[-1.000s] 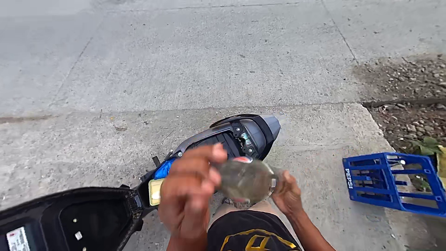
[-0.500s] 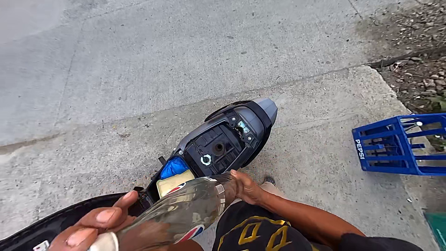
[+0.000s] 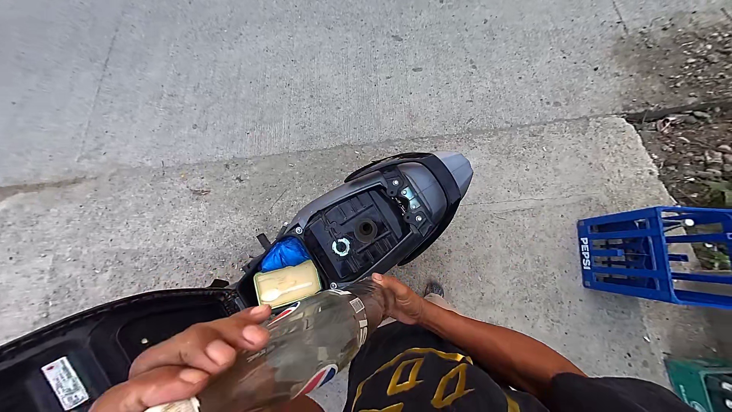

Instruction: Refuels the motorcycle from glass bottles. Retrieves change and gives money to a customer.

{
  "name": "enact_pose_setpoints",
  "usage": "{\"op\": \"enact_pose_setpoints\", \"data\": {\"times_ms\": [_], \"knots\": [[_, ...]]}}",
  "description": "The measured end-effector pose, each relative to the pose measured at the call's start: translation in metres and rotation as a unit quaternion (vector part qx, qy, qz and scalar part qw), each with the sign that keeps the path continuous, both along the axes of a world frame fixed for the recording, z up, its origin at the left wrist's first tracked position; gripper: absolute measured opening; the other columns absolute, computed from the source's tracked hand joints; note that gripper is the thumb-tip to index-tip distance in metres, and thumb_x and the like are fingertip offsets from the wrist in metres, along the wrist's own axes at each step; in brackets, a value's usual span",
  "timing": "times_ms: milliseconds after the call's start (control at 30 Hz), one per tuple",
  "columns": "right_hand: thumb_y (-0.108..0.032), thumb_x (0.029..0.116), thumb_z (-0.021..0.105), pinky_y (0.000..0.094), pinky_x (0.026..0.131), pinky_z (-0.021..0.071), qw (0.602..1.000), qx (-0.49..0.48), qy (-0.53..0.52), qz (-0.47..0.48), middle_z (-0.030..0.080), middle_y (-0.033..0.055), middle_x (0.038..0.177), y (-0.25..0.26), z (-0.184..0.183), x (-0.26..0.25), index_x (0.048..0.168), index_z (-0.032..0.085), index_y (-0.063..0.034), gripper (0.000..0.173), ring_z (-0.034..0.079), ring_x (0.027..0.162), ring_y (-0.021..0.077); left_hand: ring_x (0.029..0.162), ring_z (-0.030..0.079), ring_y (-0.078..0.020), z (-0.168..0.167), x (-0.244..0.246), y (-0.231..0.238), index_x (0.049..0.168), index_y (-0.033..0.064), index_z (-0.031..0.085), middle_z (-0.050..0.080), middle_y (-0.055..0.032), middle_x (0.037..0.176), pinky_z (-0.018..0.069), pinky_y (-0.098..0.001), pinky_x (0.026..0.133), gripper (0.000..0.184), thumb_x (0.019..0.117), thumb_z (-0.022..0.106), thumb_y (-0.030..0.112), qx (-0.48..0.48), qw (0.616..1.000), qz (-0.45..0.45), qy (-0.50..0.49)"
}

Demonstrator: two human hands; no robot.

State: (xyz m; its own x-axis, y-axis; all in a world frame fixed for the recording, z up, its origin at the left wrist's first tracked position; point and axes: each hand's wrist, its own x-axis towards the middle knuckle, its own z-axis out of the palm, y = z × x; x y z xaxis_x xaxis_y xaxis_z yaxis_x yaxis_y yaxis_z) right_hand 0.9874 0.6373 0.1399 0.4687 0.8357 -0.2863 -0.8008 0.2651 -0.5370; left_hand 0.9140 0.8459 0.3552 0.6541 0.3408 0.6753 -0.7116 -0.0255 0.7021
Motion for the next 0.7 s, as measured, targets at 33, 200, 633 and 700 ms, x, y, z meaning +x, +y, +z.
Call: {"op": "enact_pose_setpoints", "data": {"times_ms": [33, 200, 633, 700], "knots": [[-0.055, 0.0999, 0.054, 0.0426, 0.068, 0.0649, 1.0, 0.0, 0.001, 0.001, 0.077, 0.0107, 0.101, 0.001, -0.001, 0.0, 0.11, 0.069, -0.0086, 0.049, 0.076, 0.087, 0.024, 0.09, 0.071, -0.0209, 0.0, -0.001, -0.001, 0.107, 0.0135, 0.07, 0.072, -0.0012, 0.095, 0.0607, -0.0373, 0.087, 0.034, 0.0972, 0.063, 0.046, 0.012, 1.0, 0.001, 0.001], [-0.053, 0.0984, 0.055, 0.0424, 0.072, 0.0644, 0.999, -0.039, -0.016, 0.002, 0.076, 0.0086, 0.102, 0.003, -0.006, 0.0, 0.112, 0.069, -0.0077, 0.05, 0.075, 0.091, 0.0213, 0.112, 0.069, -0.0236, -0.014, -0.02, -0.002, 0.124, 0.0196, 0.067, 0.072, 0.0, 0.118, 0.0547, -0.0448, 0.104, 0.056, 0.0897, 0.063, 0.063, 0.058, 0.994, -0.072, 0.054], [-0.019, 0.1071, 0.048, 0.0562, 0.079, 0.0567, 0.527, -0.525, -0.658, 0.116, 0.07, 0.0237, 0.103, 0.03, -0.012, 0.096, 0.125, 0.066, -0.0037, 0.03, 0.071, 0.096, 0.0416, 0.091, 0.074, -0.0169, -0.143, -0.065, 0.005, 0.102, 0.0208, 0.07, 0.074, 0.0027, 0.092, 0.0608, -0.0388, 0.093, 0.012, 0.0961, 0.071, 0.031, 0.053, 0.976, -0.019, 0.211], [-0.017, 0.1056, 0.052, 0.0541, 0.078, 0.057, 0.519, -0.512, -0.677, 0.1, 0.07, 0.0218, 0.097, 0.03, -0.012, 0.097, 0.11, 0.07, -0.0008, 0.025, 0.071, 0.094, 0.0395, 0.09, 0.074, -0.0167, -0.153, -0.067, 0.004, 0.101, 0.019, 0.069, 0.074, 0.002, 0.091, 0.0618, -0.0381, 0.09, 0.012, 0.0962, 0.071, 0.03, 0.064, 0.973, -0.026, 0.222]]}}
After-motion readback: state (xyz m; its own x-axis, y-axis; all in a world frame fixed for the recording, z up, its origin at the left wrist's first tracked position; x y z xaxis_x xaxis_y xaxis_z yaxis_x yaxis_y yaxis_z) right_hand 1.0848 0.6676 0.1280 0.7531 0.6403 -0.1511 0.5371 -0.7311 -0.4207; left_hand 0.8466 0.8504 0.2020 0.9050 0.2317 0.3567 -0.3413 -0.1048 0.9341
